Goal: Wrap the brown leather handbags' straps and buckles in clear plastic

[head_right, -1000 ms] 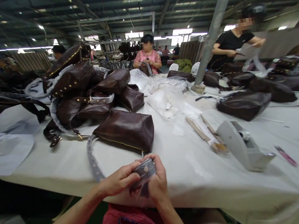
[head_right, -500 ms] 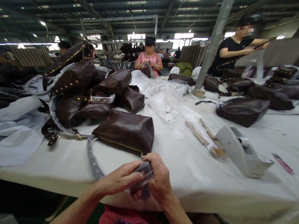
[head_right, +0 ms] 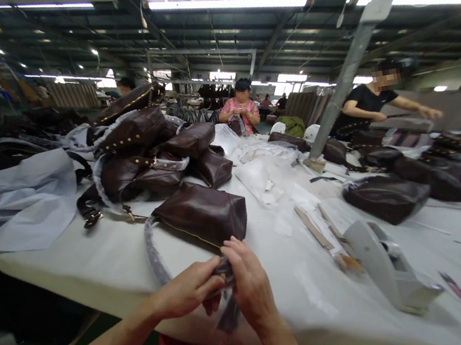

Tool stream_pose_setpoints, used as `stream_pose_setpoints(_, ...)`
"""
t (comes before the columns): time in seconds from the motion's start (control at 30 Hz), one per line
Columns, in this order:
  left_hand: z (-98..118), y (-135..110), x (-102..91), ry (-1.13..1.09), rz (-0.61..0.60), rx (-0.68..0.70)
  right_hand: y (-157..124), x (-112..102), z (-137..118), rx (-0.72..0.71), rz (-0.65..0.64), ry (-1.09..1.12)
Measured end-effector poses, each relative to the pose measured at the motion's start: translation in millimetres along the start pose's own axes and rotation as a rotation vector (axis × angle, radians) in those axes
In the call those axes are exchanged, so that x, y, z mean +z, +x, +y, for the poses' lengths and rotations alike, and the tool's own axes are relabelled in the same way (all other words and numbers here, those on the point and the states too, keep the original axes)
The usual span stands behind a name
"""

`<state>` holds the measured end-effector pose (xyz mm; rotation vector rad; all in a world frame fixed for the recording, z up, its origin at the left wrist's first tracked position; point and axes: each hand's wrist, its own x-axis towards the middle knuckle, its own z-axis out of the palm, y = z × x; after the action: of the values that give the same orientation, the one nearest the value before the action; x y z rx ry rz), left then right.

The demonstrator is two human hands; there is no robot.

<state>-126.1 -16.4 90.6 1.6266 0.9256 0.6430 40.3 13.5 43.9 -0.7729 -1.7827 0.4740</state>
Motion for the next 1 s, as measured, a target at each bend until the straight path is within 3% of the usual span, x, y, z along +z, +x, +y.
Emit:
stream_pose_setpoints(0.07,4.5,0.9,0.8,0.001,0.009,-0.01,3.9,-8.6,5.0,-0.202,-0.056,-0.226)
stream_pose_setpoints(0.17,4.9,4.4,-8.6,-0.189,-0.137,0.005,8.1,-9.4,4.4,-0.26,0.012,-0.282)
stream_pose_setpoints(0.3,-2.7,5.0,-33.3,-0.345,-0.298,0.043,10.1,13.6,-4.0,-0.056,0.127,-0.031)
stream_pose_setpoints(0.43,-11.4,0.7,-46.9,-0.281,-0.221,0.071,10.3,47.6,-5.0,0.27,0.215,0.437)
stream_pose_setpoints(0.5,-15.0,-1.7,-45.9,-0.262,-0.145,0.066,12.0,57.0,-0.5,0.339,0.21,0.528)
stream_pose_setpoints(0.57,-16.4,-3.8,-41.0,-0.22,-0.049,0.034,16.1,56.9,6.0,0.246,0.152,0.387)
stream_pose_setpoints(0.67,-11.2,-4.9,-32.0,-0.064,0.122,-0.026,25.6,43.5,13.8,-0.06,-0.01,0.011)
stream_pose_setpoints(0.73,-3.4,-4.3,-29.9,0.003,0.171,-0.026,31.6,33.3,14.5,-0.184,-0.063,-0.126)
stream_pose_setpoints(0.83,6.0,-2.7,-38.6,-0.063,0.055,0.017,35.7,26.7,8.7,-0.175,0.017,-0.109)
stream_pose_setpoints(1.0,-4.8,-1.4,-65.2,-0.227,-0.2,0.096,29.1,43.4,0.5,0.168,0.116,0.323)
